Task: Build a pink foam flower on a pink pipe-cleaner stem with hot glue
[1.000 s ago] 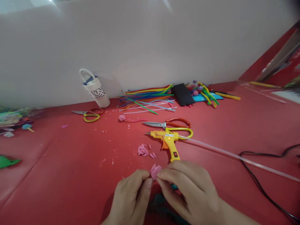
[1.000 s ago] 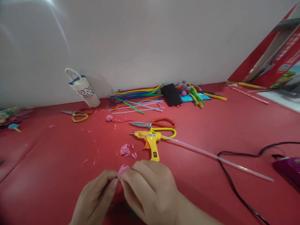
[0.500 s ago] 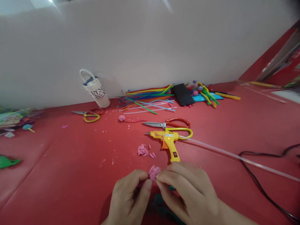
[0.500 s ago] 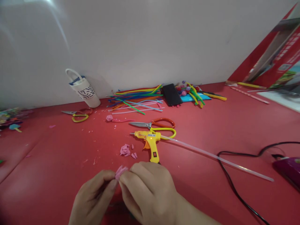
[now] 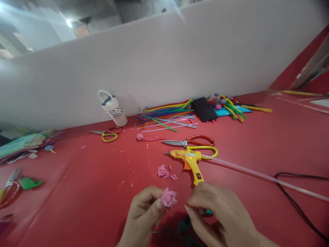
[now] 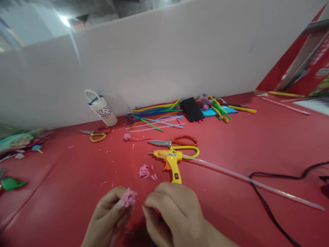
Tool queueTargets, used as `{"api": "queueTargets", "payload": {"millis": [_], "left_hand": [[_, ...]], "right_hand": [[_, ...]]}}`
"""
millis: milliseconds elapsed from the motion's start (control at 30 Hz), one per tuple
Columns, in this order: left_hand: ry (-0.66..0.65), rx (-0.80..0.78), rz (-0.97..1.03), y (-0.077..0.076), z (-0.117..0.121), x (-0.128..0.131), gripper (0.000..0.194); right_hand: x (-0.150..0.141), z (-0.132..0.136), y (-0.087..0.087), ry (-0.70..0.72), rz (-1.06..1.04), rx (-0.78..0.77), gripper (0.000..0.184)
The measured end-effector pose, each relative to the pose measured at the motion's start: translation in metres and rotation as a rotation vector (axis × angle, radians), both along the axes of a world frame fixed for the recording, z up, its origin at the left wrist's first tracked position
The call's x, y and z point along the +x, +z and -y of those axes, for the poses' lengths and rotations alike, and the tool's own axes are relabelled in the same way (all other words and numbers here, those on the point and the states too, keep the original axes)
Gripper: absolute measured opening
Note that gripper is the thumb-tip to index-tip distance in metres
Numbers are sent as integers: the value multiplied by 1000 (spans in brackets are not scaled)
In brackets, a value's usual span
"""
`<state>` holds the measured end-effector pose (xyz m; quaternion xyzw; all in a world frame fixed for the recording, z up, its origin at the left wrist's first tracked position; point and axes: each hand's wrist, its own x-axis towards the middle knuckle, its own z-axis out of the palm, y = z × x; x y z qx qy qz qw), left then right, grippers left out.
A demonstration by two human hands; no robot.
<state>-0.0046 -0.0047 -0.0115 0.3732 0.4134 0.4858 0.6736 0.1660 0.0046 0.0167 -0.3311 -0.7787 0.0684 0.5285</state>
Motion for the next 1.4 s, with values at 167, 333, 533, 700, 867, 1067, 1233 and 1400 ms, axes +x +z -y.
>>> {"api": "queueTargets", "payload": {"millis": [167, 333, 533, 700, 867, 1067, 1233, 1400], "left_hand": [[-170, 1, 306, -3, -4, -3, 22], [-271, 106, 491, -8, -11, -6, 18], [-293, 141, 568, -10, -13, -9, 15], [-222, -9, 432, -2, -7, -16, 11], [-110, -62, 339, 17, -3, -17, 15], [-8, 123, 185, 20, -3, -10, 14], [7, 197, 133, 14, -3, -9, 15], [98, 225, -36, 11, -5, -8, 16]], "right_hand": [[2, -1, -5, -39, 10, 14, 15], [14, -25, -16, -278, 457, -403, 31], [31, -59, -37, -530, 648, -756, 34], [37, -67, -47, -456, 427, -834, 26], [36, -69, -50, -216, 6, -932, 28], [30, -56, -33, 153, -473, -1111, 30], [25, -41, -22, 318, -633, -1232, 23], [16, -26, -12, 425, -688, -1242, 23]]}}
